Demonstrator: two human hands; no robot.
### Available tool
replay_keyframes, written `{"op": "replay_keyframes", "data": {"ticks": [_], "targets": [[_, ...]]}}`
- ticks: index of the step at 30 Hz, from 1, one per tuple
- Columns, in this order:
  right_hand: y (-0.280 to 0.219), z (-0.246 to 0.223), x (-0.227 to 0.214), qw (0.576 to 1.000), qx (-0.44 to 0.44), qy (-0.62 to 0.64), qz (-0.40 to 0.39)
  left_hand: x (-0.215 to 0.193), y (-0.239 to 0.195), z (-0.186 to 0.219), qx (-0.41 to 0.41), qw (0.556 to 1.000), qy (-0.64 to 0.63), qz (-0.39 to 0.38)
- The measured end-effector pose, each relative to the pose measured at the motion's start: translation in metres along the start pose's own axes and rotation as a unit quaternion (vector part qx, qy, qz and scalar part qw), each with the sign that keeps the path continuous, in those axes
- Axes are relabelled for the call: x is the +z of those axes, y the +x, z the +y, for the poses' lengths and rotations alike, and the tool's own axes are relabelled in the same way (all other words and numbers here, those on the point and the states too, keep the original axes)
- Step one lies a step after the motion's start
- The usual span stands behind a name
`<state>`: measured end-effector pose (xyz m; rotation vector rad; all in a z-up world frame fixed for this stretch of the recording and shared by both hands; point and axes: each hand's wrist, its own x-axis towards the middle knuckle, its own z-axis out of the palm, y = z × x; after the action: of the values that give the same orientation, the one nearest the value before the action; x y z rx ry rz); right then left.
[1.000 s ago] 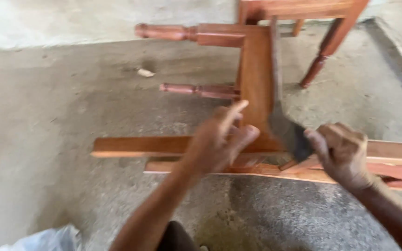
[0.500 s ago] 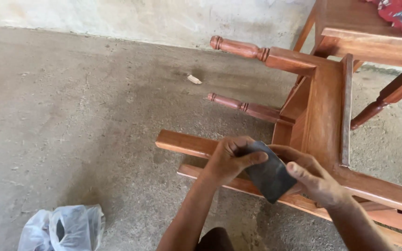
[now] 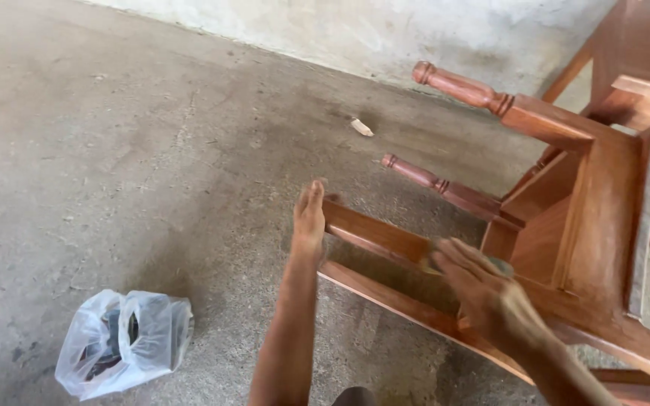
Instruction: The person sands the legs and frame of a wooden chair using a sanding block. They work on the chair legs, the seat frame, and the backrest, repositioning the chair to access different areas.
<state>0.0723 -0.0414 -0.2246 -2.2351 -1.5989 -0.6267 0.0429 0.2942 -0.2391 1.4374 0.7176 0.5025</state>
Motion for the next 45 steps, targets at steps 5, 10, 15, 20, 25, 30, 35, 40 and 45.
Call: {"op": "replay_keyframes", "data": {"ticks": [5, 10, 15, 20, 25, 30, 35, 40, 45], "targets": [[0.148, -0.051, 0.047, 0.982, 0.027, 0.141, -0.12, 0.03, 0.022, -0.054, 0.039, 0.906, -0.418, 0.047], [0.124, -0.028, 0.043, 0.975, -0.036, 0.216, -0.038, 0.035, 0.023, -0.06, 0.036, 0.845, -0.53, 0.06], [0.099, -0.015, 0.009, 0.988, 0.047, 0.082, -0.122, 0.036, 0.015, -0.05, 0.124, 0.884, -0.434, 0.119], [0.185, -0.036, 0.065, 0.968, 0.053, 0.166, -0.181, 0.032, 0.01, -0.034, 0.136, 0.882, -0.434, 0.117], [0.167, -0.014, 0.058, 0.938, 0.081, 0.317, -0.111, 0.031, 0.006, -0.035, 0.108, 0.866, -0.478, 0.095], [0.101, 0.073, 0.069, 0.868, 0.218, 0.351, -0.275, 0.032, 0.003, -0.037, 0.155, 0.927, -0.311, 0.142], [0.199, 0.016, 0.11, 0.816, 0.25, 0.443, -0.276, 0.03, 0.004, -0.033, 0.178, 0.911, -0.352, 0.116], [0.19, -0.001, 0.084, 0.86, 0.22, 0.344, -0.307, 0.028, 0.001, -0.022, 0.14, 0.89, -0.425, 0.088], [0.146, -0.019, 0.023, 0.939, 0.072, 0.304, -0.143, 0.036, 0.017, -0.057, 0.247, 0.921, -0.272, 0.133]]}}
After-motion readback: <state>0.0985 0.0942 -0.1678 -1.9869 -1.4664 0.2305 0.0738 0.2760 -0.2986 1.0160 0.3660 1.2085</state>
